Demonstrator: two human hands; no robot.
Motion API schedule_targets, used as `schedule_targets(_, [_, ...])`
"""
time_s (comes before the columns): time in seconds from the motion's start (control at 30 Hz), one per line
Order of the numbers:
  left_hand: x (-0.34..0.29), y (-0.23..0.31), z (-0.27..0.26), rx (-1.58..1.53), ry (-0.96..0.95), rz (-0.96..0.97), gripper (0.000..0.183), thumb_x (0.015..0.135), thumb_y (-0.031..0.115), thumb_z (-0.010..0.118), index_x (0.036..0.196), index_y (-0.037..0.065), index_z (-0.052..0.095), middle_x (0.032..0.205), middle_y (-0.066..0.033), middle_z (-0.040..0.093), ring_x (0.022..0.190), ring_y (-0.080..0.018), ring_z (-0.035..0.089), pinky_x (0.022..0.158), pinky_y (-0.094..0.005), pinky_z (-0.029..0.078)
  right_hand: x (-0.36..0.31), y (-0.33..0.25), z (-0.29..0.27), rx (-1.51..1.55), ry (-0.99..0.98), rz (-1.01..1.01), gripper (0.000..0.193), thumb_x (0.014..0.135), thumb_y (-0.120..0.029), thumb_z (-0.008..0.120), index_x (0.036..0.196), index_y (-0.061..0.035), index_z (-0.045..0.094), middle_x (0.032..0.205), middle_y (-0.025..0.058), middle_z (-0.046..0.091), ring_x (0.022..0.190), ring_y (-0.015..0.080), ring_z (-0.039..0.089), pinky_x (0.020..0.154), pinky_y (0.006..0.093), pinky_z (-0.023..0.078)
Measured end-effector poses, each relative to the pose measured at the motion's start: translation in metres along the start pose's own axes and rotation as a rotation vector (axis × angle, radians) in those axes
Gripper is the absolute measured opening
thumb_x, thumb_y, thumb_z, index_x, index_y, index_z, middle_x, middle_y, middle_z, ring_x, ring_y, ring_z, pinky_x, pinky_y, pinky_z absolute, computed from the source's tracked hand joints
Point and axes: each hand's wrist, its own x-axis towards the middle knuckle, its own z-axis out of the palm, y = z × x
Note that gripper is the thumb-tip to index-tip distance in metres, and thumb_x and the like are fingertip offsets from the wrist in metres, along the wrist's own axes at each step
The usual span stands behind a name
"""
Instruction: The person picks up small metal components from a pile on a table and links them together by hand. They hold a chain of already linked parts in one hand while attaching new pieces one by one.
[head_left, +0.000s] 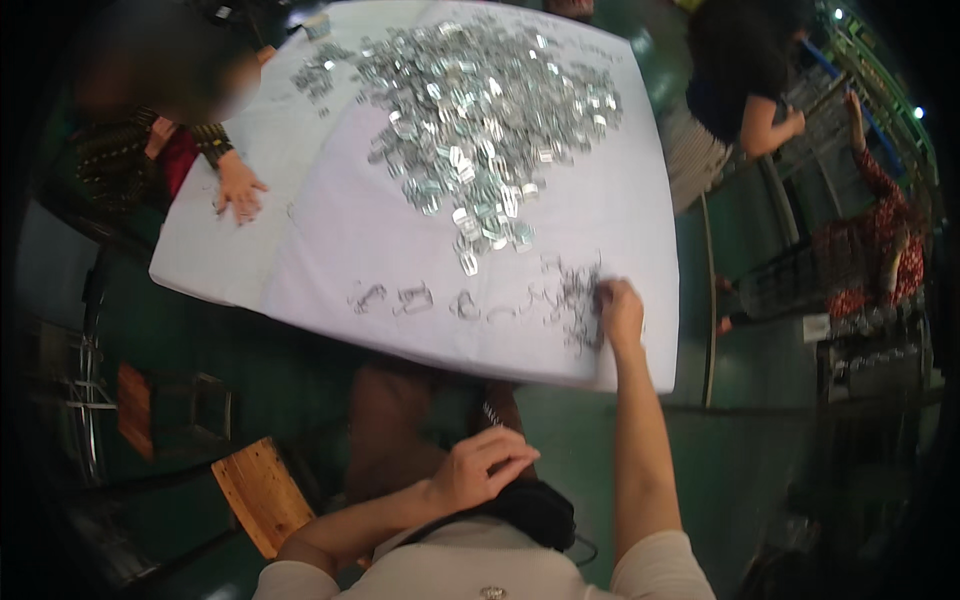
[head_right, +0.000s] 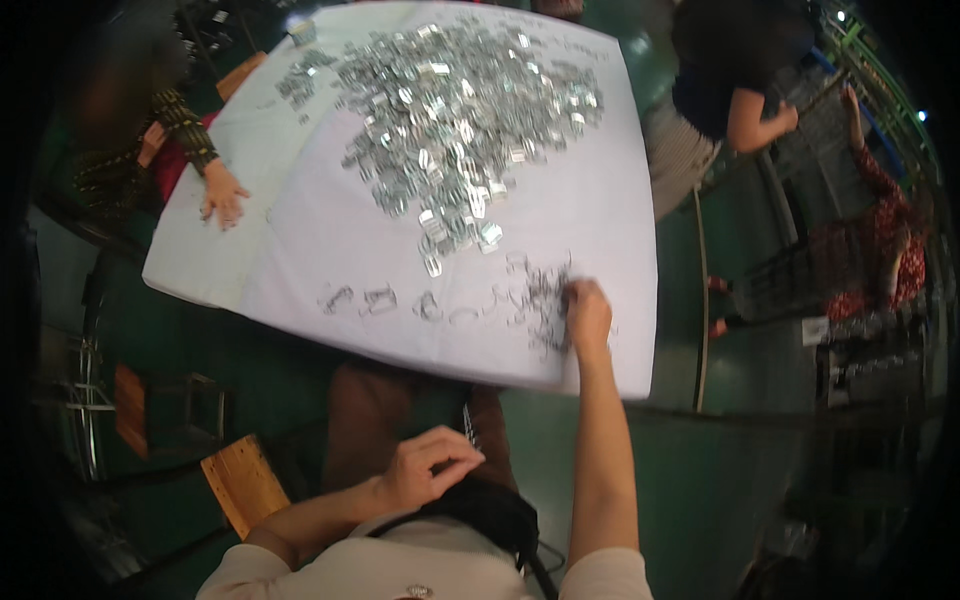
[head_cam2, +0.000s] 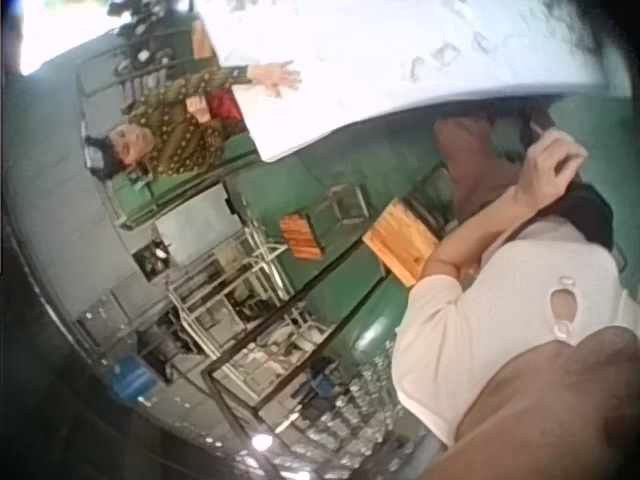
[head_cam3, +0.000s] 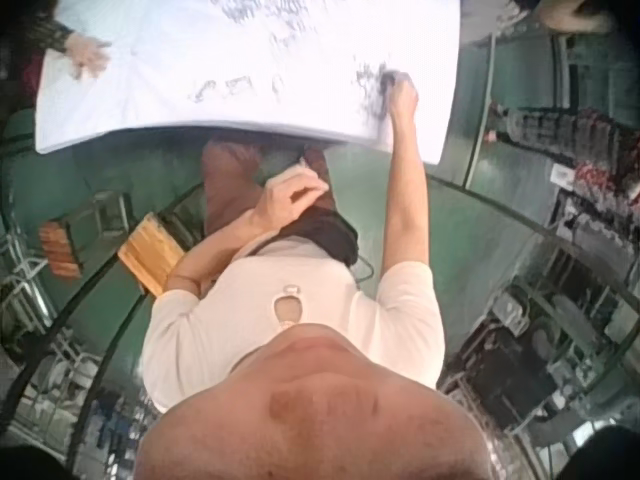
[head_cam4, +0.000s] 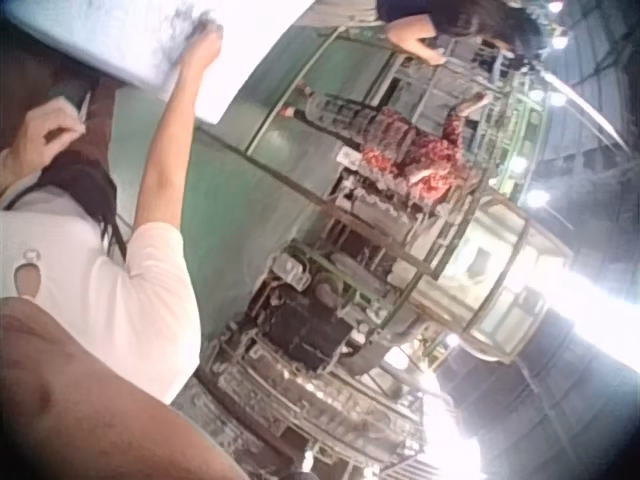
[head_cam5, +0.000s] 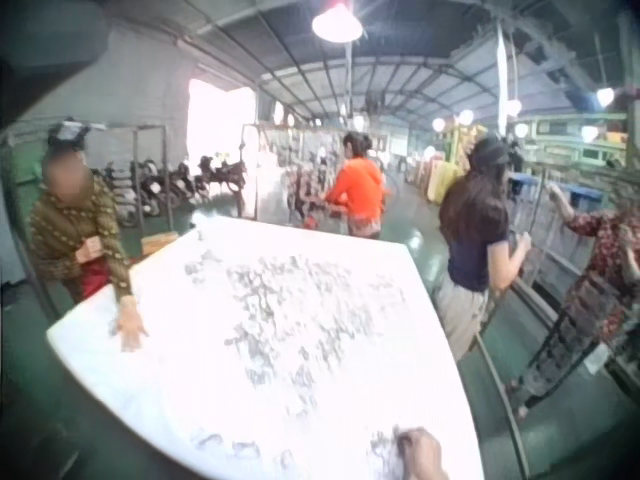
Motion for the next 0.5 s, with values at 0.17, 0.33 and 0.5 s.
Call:
schedule_targets(0.17, [0.0,-0.002,0.005,-0.025,0.014,-0.047,0.016,0.072,-0.008,0.067,0.085,0.002,0.065,0.082,-0.0089,0.062,0.069,-0.0172,0.061,0.06,-0.0255,0.05,0.008,0.002,-0.027,0.185,0.022,0.275,0.015,0.077,-0.006,0.061,0.092,-0.0038,0.065,0.085,0.0138,0.066,0.077,0.0274,0.064,0.07,0.035,0.048])
schedule_targets(0.33, [-0.001,-0.004,0.008,0.004,0.03,-0.008,0.021,0.07,-0.008,0.068,0.087,0.003,0.064,0.081,-0.0087,0.06,0.068,-0.0182,0.061,0.059,-0.0261,0.05,0.008,0.006,-0.035,0.153,0.01,0.372,0.014,0.077,-0.006,0.063,0.091,-0.0066,0.066,0.081,0.0112,0.067,0.074,0.0263,0.064,0.07,0.0349,0.049])
schedule_targets(0.5, [0.001,0.0,0.008,0.018,0.016,0.009,0.021,0.07,-0.009,0.068,0.086,0.003,0.064,0.081,-0.0081,0.06,0.068,-0.0182,0.06,0.058,-0.0257,0.05,-0.006,0.002,-0.029,-0.064,0.094,0.09,0.018,0.077,-0.005,0.061,0.092,-0.0116,0.068,0.097,0.007,0.064,0.094,0.0267,0.058,0.079,0.0377,0.048])
